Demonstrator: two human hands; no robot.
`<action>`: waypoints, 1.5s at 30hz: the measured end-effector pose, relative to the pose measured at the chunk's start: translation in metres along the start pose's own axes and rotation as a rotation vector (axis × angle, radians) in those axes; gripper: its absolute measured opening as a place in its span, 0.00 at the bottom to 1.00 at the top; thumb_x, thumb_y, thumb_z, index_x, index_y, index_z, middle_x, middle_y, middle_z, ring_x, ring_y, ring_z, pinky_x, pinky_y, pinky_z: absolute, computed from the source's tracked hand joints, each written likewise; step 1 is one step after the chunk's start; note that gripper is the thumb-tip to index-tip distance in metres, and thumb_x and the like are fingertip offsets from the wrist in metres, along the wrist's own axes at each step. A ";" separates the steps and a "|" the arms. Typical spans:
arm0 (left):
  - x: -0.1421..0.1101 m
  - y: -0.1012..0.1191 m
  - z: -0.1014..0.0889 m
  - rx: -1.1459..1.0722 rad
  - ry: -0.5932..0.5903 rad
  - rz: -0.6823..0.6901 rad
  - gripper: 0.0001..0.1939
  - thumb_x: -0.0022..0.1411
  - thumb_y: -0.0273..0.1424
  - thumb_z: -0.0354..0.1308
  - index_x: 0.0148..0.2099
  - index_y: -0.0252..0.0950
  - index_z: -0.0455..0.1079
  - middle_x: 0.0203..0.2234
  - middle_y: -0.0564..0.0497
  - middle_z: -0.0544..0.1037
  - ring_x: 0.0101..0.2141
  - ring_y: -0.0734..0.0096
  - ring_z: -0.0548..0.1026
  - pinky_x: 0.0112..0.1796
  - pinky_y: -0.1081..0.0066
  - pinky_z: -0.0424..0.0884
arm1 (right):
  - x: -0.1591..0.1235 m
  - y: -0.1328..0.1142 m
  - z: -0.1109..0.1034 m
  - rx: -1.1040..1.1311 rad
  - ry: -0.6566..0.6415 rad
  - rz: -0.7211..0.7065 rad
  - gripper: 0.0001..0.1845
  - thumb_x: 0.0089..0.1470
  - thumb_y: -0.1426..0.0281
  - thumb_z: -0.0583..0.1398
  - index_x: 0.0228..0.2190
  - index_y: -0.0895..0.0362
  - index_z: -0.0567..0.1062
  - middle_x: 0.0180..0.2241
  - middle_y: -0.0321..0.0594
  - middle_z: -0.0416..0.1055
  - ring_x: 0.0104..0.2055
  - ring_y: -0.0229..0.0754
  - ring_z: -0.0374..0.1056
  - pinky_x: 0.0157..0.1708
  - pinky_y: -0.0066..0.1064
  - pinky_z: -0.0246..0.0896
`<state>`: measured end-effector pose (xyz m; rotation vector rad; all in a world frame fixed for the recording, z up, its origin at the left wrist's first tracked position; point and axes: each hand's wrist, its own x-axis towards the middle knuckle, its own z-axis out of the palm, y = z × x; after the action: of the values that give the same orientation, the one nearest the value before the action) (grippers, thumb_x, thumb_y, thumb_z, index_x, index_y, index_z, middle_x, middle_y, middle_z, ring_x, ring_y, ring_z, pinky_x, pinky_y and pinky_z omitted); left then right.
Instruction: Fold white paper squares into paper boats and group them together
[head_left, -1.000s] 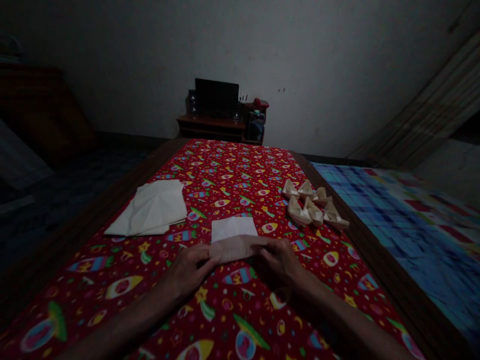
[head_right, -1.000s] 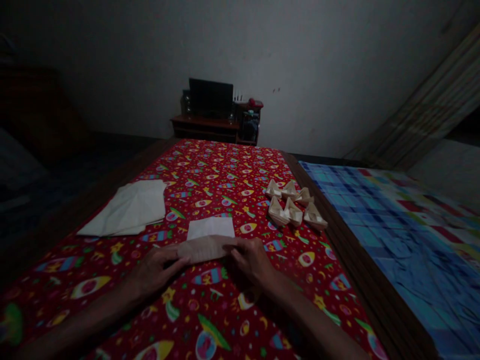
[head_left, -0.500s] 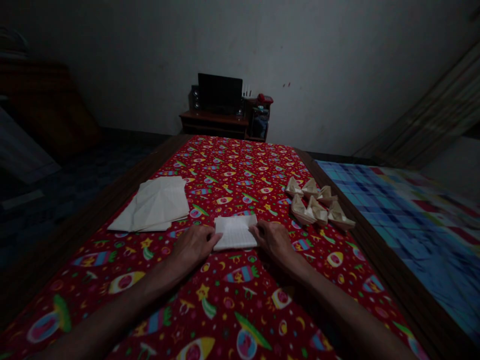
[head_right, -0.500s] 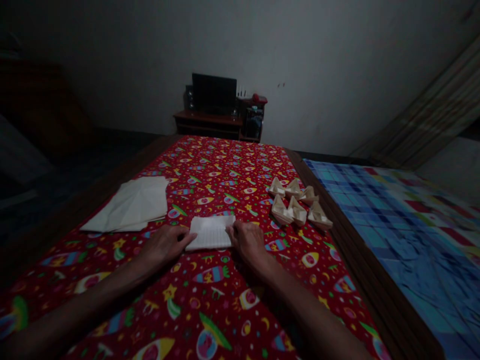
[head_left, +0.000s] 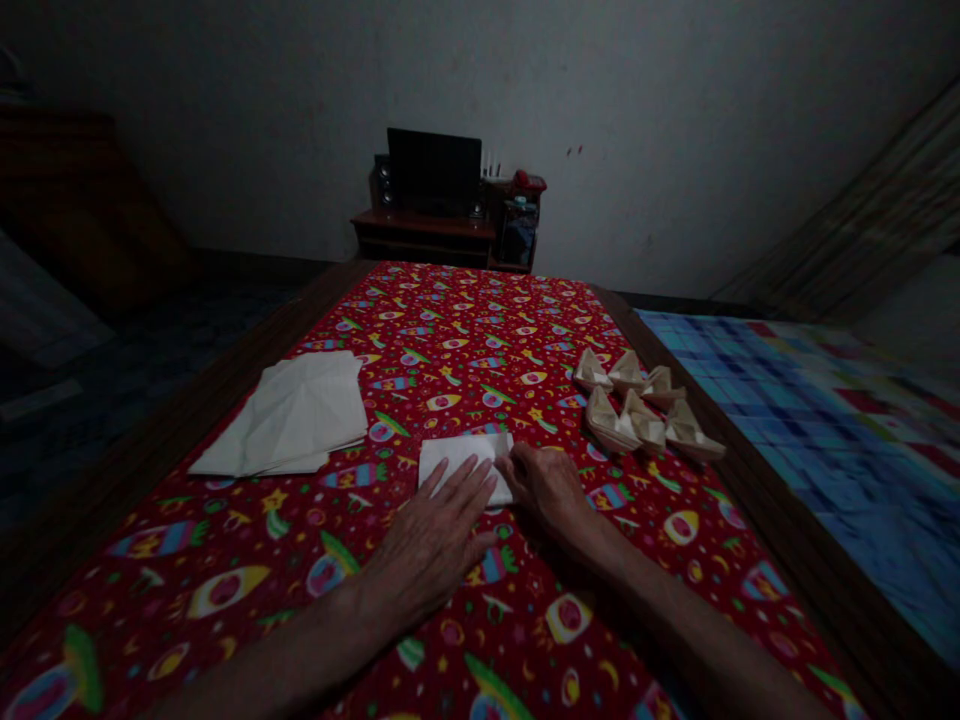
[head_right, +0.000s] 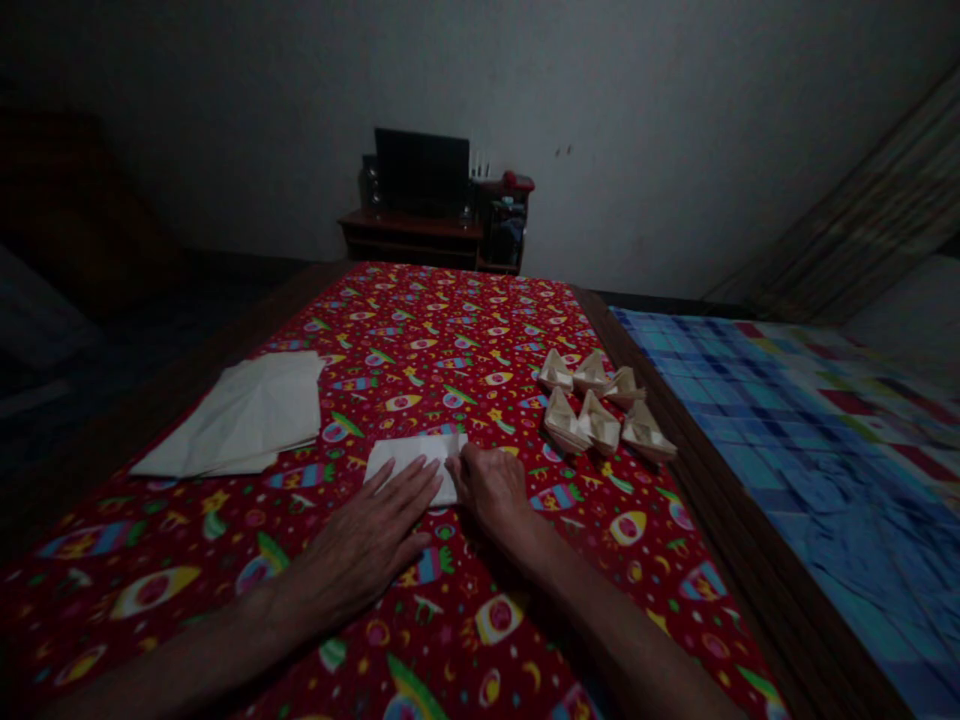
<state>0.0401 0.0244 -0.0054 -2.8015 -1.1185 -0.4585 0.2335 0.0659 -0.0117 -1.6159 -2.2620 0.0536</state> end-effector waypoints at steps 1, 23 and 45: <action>-0.002 0.001 0.005 0.000 -0.008 -0.003 0.26 0.68 0.39 0.43 0.64 0.32 0.51 0.61 0.43 0.59 0.62 0.61 0.52 0.59 0.56 0.52 | 0.000 0.000 0.000 -0.005 0.003 0.002 0.17 0.60 0.65 0.50 0.26 0.59 0.72 0.17 0.36 0.66 0.17 0.31 0.54 0.21 0.27 0.39; -0.009 -0.001 0.014 -0.038 -0.077 -0.015 0.24 0.66 0.33 0.47 0.63 0.42 0.52 0.63 0.47 0.53 0.63 0.57 0.49 0.58 0.50 0.52 | 0.004 0.002 -0.001 -0.142 0.030 -0.015 0.16 0.61 0.65 0.49 0.31 0.59 0.72 0.19 0.38 0.69 0.18 0.35 0.59 0.20 0.28 0.43; -0.061 -0.044 -0.002 0.051 -0.093 0.001 0.23 0.68 0.33 0.45 0.64 0.45 0.51 0.61 0.56 0.60 0.61 0.66 0.55 0.58 0.61 0.51 | -0.064 0.003 -0.024 -0.016 -0.137 -0.442 0.32 0.61 0.61 0.52 0.61 0.62 0.52 0.62 0.49 0.50 0.65 0.48 0.44 0.60 0.44 0.52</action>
<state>-0.0320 0.0159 -0.0231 -2.8047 -1.1286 -0.2983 0.2615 0.0037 -0.0073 -1.1140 -2.6779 0.0332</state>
